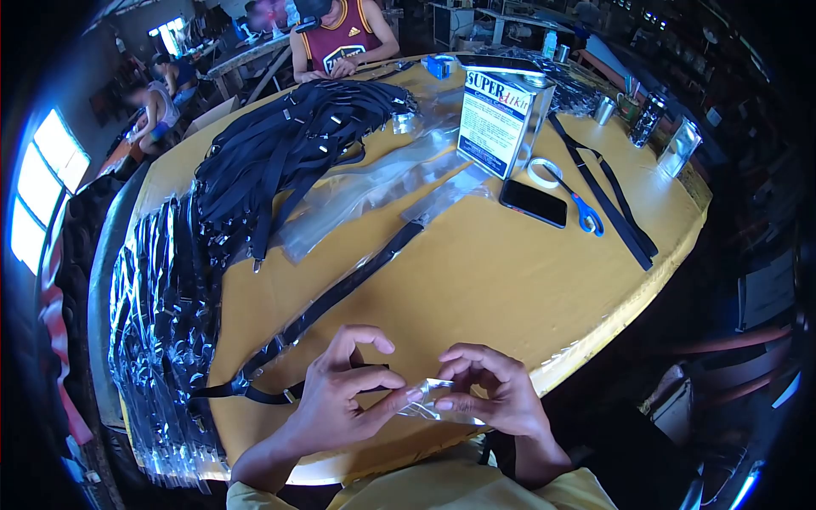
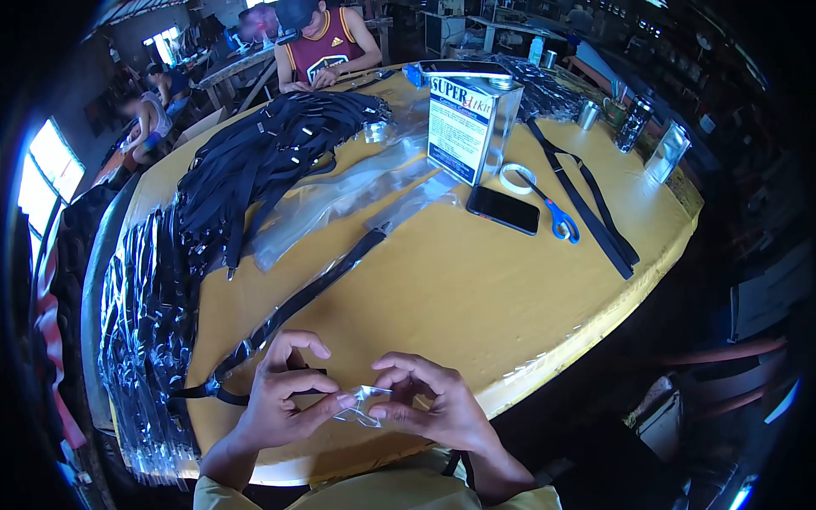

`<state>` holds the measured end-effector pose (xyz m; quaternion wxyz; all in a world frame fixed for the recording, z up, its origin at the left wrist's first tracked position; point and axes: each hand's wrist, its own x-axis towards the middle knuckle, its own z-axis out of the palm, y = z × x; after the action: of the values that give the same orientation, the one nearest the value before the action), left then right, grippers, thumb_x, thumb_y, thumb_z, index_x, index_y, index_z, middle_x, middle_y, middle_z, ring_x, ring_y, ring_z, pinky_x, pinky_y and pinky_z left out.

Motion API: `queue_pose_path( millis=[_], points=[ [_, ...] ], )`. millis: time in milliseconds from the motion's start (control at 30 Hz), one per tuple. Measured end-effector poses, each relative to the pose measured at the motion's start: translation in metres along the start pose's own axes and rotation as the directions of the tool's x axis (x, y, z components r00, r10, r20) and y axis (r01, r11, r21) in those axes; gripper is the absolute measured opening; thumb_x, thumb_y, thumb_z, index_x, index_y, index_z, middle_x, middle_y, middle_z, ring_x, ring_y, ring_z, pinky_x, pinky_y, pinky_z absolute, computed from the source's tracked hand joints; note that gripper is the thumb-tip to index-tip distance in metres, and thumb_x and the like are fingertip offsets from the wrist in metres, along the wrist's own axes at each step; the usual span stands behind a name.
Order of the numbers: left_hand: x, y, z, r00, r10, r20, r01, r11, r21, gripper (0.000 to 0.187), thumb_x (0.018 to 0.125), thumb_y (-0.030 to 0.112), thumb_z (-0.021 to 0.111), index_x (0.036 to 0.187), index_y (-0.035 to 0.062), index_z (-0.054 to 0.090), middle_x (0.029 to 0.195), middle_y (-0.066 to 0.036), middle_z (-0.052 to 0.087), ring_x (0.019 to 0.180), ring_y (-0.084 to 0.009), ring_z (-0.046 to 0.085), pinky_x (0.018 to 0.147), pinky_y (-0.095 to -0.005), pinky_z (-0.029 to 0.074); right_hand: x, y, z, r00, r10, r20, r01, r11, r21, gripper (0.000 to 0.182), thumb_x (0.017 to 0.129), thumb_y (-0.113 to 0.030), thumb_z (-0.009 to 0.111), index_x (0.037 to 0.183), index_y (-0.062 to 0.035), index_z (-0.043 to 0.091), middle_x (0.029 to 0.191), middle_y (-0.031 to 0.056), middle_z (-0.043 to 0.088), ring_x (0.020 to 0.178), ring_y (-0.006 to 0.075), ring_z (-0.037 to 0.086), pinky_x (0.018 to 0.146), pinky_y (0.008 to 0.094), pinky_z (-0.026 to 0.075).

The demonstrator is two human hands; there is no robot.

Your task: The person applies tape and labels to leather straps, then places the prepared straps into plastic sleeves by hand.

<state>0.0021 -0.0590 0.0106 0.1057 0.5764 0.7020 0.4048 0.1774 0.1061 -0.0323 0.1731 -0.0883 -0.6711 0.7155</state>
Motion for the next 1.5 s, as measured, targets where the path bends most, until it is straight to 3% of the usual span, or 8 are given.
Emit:
queue_pose_path(
  millis=[233,400,500,633,933,1167,1333,1500],
  points=[
    [0.0,-0.004,0.002,0.997,0.07,-0.033,-0.07,0.998,0.004,0.026,0.073,0.032,0.09,0.087,0.0147,0.077,0.107,-0.004,0.055,0.065,-0.0119,0.048,0.055,-0.0273,0.037,0.004,0.01,0.004,1.0,-0.003,-0.003,0.003,1.0,0.021,0.049,0.083,0.002,0.079,0.128,-0.0021,0.059,0.091,0.0053,0.071,0.084,0.0109,0.067,0.074,0.0262,0.053],
    [-0.004,0.003,-0.008,0.994,0.025,-0.105,-0.012,0.992,0.122,0.035,0.087,0.025,0.078,0.118,0.0094,0.071,0.102,-0.008,0.054,0.066,-0.016,0.049,0.06,-0.031,0.043,-0.001,0.006,-0.01,0.998,0.003,-0.069,0.008,0.989,0.147,0.041,0.087,0.001,0.076,0.125,-0.0012,0.06,0.084,0.0061,0.071,0.077,0.0093,0.066,0.067,0.025,0.051],
    [-0.006,0.0,-0.009,0.992,0.015,-0.127,0.011,0.98,0.2,0.035,0.095,0.027,0.065,0.119,0.0018,0.07,0.093,-0.011,0.058,0.073,-0.0195,0.056,0.066,-0.0322,0.047,-0.003,0.007,-0.017,0.998,0.037,-0.053,-0.025,0.977,0.213,0.039,0.088,0.0,0.075,0.124,-0.0009,0.06,0.084,0.0074,0.071,0.073,0.0103,0.067,0.065,0.0253,0.052],
    [-0.003,0.002,-0.017,0.998,-0.01,-0.063,0.007,0.999,-0.045,0.029,0.091,0.01,0.071,0.118,0.0008,0.067,0.088,-0.012,0.065,0.071,-0.024,0.061,0.065,-0.0333,0.049,-0.001,0.003,-0.014,0.998,0.061,-0.03,-0.054,0.978,0.203,0.039,0.089,0.0,0.074,0.125,-0.0008,0.059,0.084,0.009,0.07,0.074,0.0122,0.068,0.068,0.026,0.054],
    [-0.014,-0.007,-0.016,1.0,-0.012,0.004,0.013,0.917,-0.398,0.035,0.093,0.011,0.071,0.126,0.0033,0.059,0.093,-0.011,0.068,0.084,-0.0181,0.069,0.071,-0.0301,0.053,0.004,0.008,-0.009,0.996,0.0,0.086,-0.021,0.97,0.243,0.04,0.09,0.004,0.071,0.128,-0.0009,0.057,0.087,0.0094,0.07,0.078,0.0136,0.069,0.07,0.027,0.056],
    [-0.014,-0.006,-0.014,0.99,0.058,0.132,-0.005,0.929,-0.37,0.036,0.097,0.006,0.065,0.131,0.0019,0.053,0.096,-0.01,0.065,0.087,-0.0173,0.064,0.079,-0.0315,0.05,0.013,0.013,-0.005,0.977,-0.065,0.202,0.028,0.984,0.178,0.045,0.088,0.005,0.072,0.13,-0.0025,0.057,0.09,0.0073,0.069,0.087,0.0148,0.07,0.077,0.0281,0.057],
    [-0.015,-0.006,-0.01,0.98,0.103,0.17,-0.013,0.888,-0.46,0.049,0.1,-0.002,0.054,0.144,-0.0006,0.033,0.097,-0.01,0.059,0.083,-0.0163,0.058,0.077,-0.0315,0.047,0.02,0.019,0.004,0.969,-0.049,0.243,-0.024,0.957,0.289,0.048,0.085,0.007,0.075,0.129,-0.0032,0.058,0.096,0.0072,0.069,0.093,0.0163,0.071,0.085,0.0301,0.059],
    [-0.014,-0.009,-0.012,0.972,0.134,0.191,-0.01,0.843,-0.538,0.048,0.101,-0.002,0.052,0.144,0.0012,0.033,0.094,-0.01,0.056,0.078,-0.0155,0.054,0.072,-0.0311,0.046,0.022,0.026,0.004,0.964,-0.039,0.265,-0.073,0.915,0.398,0.047,0.085,0.008,0.074,0.129,-0.0018,0.058,0.106,0.0093,0.07,0.097,0.0163,0.07,0.086,0.03,0.059]
  ],
)
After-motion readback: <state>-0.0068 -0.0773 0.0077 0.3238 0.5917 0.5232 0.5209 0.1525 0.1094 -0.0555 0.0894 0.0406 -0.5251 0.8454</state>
